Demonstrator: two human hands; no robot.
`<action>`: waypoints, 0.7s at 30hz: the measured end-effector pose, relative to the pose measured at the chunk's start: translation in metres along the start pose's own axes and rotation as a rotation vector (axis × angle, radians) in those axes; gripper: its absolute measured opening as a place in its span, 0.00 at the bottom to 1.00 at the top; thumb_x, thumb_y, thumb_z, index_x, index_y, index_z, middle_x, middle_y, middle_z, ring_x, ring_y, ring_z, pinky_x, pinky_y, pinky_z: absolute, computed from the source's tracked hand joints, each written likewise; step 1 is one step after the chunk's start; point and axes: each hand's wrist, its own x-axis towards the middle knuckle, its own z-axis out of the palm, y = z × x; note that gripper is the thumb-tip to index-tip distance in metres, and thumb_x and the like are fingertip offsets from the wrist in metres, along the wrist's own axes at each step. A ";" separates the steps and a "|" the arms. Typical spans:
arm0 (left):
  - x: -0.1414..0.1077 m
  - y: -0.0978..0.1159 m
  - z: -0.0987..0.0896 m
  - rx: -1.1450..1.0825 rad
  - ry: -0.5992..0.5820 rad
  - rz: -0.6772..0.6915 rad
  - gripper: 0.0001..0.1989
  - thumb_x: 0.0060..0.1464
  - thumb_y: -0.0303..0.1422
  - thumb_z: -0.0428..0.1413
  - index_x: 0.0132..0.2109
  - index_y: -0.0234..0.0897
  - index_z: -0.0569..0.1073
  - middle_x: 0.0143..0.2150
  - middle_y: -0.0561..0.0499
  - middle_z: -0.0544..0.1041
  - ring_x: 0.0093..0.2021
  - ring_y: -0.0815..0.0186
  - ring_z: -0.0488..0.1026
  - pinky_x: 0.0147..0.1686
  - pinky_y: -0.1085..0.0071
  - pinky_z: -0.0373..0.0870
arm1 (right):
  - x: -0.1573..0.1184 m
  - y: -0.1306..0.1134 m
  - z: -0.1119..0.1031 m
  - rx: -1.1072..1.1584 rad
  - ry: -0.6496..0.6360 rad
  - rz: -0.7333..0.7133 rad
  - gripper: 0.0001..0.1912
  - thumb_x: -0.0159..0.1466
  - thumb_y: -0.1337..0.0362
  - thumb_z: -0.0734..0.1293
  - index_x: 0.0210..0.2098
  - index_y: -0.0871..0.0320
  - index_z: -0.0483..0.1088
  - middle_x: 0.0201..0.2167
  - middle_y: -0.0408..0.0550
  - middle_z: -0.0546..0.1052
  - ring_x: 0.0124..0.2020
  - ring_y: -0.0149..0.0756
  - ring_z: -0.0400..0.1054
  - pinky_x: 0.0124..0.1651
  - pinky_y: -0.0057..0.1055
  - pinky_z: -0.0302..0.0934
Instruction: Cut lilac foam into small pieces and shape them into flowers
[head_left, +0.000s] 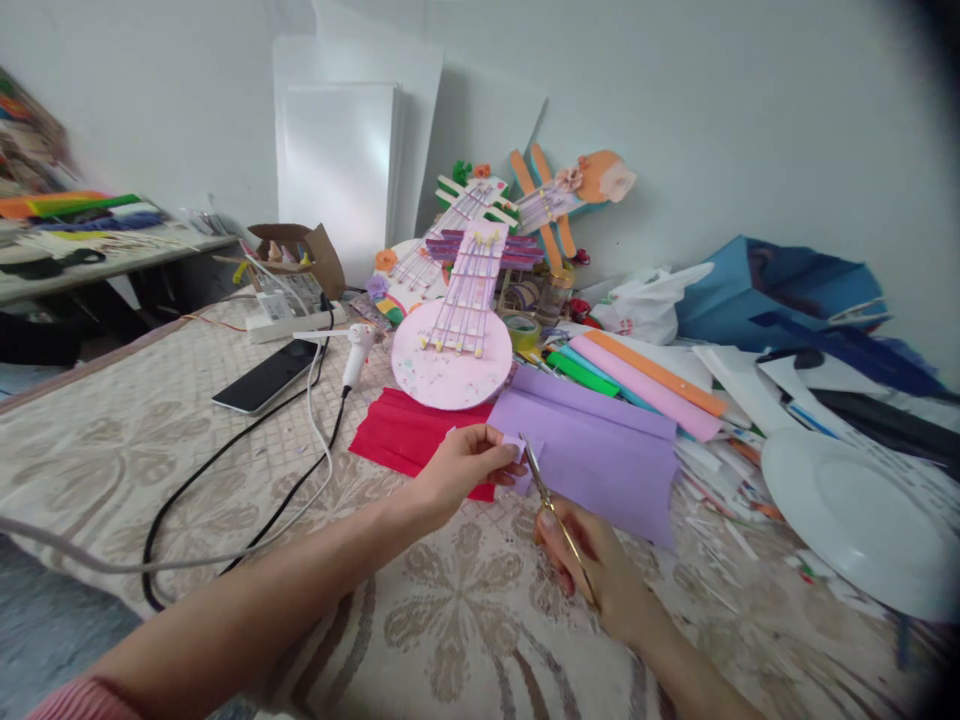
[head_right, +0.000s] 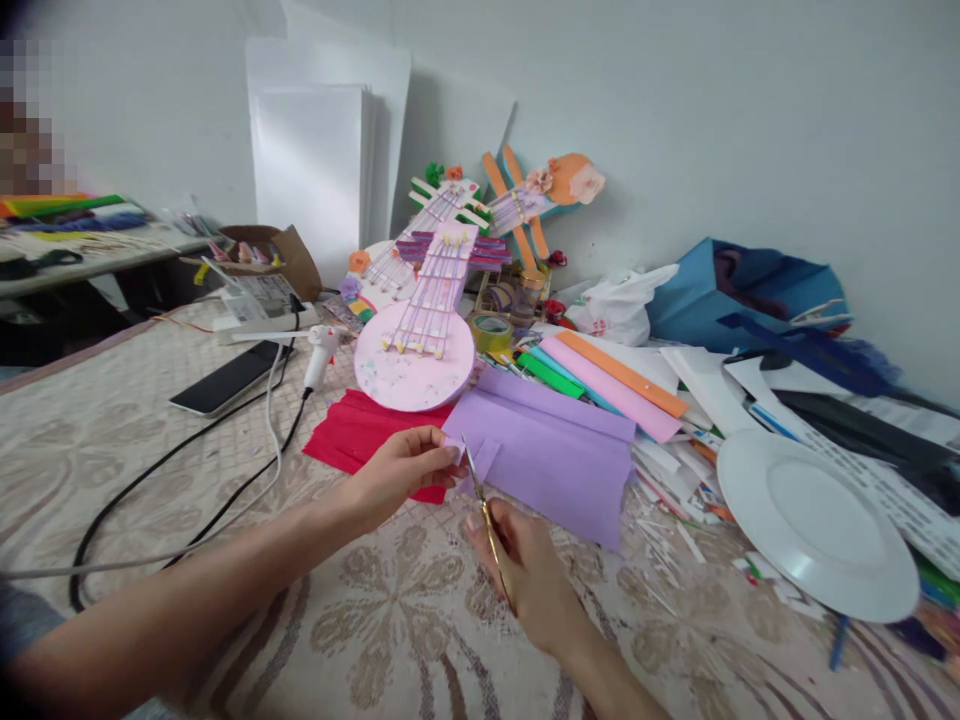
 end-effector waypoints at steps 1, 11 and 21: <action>0.000 0.000 0.000 -0.009 0.006 0.001 0.13 0.42 0.34 0.61 0.28 0.32 0.65 0.27 0.51 0.73 0.28 0.70 0.72 0.32 0.72 0.66 | 0.000 0.001 0.000 -0.014 0.001 -0.002 0.20 0.63 0.49 0.55 0.22 0.57 0.55 0.14 0.34 0.53 0.15 0.24 0.48 0.19 0.24 0.44; -0.002 -0.002 0.003 -0.043 0.042 0.042 0.12 0.43 0.34 0.60 0.28 0.32 0.65 0.24 0.52 0.72 0.24 0.73 0.69 0.29 0.74 0.64 | 0.002 0.000 0.003 -0.188 0.049 -0.023 0.18 0.64 0.53 0.56 0.22 0.56 0.53 0.14 0.35 0.55 0.16 0.25 0.50 0.19 0.24 0.44; -0.003 -0.003 0.005 -0.062 0.050 0.011 0.12 0.42 0.32 0.61 0.28 0.32 0.65 0.25 0.53 0.71 0.26 0.73 0.70 0.31 0.74 0.65 | 0.001 -0.001 0.003 -0.033 0.018 0.047 0.20 0.63 0.49 0.55 0.22 0.56 0.54 0.14 0.34 0.54 0.13 0.24 0.50 0.17 0.24 0.45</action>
